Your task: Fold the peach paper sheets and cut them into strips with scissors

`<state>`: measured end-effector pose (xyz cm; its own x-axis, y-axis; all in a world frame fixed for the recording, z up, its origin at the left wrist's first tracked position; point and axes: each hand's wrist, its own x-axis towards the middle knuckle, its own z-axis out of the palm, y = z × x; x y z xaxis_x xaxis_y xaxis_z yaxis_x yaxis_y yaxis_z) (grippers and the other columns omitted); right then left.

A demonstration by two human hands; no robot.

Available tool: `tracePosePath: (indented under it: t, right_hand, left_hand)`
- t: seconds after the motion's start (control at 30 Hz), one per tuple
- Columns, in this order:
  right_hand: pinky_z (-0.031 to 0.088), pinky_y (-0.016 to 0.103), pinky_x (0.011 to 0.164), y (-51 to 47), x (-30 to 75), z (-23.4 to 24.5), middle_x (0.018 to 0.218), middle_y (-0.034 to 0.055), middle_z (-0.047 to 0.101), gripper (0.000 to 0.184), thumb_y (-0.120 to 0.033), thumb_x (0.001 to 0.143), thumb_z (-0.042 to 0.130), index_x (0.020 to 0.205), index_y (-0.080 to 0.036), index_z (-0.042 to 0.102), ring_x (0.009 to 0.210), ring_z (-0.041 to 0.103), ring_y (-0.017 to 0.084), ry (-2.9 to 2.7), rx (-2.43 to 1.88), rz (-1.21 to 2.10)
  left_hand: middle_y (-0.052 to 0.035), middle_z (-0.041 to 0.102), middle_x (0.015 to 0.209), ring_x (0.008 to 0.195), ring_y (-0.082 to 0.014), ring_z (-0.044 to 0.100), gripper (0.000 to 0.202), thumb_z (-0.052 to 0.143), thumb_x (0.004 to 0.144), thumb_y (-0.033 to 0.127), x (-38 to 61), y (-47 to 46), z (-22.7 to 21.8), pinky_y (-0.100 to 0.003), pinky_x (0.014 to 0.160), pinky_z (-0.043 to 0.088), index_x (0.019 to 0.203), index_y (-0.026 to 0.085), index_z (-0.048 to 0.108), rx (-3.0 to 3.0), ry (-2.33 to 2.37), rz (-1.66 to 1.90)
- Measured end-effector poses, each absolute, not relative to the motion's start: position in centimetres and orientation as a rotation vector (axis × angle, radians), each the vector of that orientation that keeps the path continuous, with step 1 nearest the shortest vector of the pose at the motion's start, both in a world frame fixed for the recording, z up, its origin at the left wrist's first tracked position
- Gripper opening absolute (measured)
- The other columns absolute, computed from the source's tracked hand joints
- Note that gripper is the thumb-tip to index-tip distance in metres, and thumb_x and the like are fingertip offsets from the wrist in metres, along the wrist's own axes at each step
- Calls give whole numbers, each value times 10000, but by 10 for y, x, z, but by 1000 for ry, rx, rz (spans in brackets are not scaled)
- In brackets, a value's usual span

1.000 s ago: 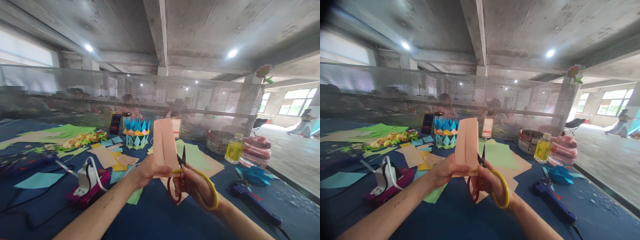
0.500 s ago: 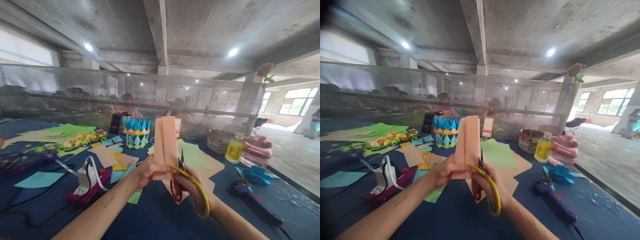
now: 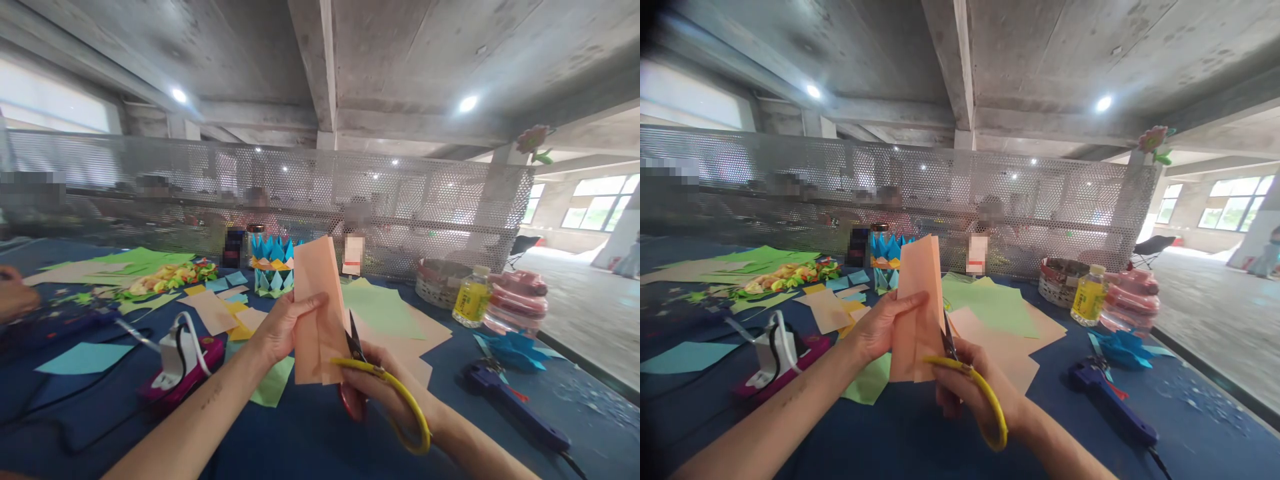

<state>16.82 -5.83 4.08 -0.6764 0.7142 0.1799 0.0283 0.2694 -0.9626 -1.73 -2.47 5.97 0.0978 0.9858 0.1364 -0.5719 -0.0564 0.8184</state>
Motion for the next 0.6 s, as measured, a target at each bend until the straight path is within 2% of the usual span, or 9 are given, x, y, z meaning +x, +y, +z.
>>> tracePosePath:
  t: [0.23,0.6]
  right_hand:
    - [436,282,578,-62,170,36,664,20,559,423,-556,897,408,981,-147,480,590,569,146,-1873,-568,1617]
    - [449,323,626,-61,173,27,704,46,571,568,-638,897,282,919,-142,558,637,565,165,-1825,-590,1599]
  left_hand:
    - [-61,730,725,619,-189,670,230,780,632,201,-17,-26,57,-301,621,542,828,120,691,895,586,1326]
    - [-85,736,764,649,-212,679,247,779,643,207,-14,-23,50,-338,664,543,856,114,694,906,618,1312]
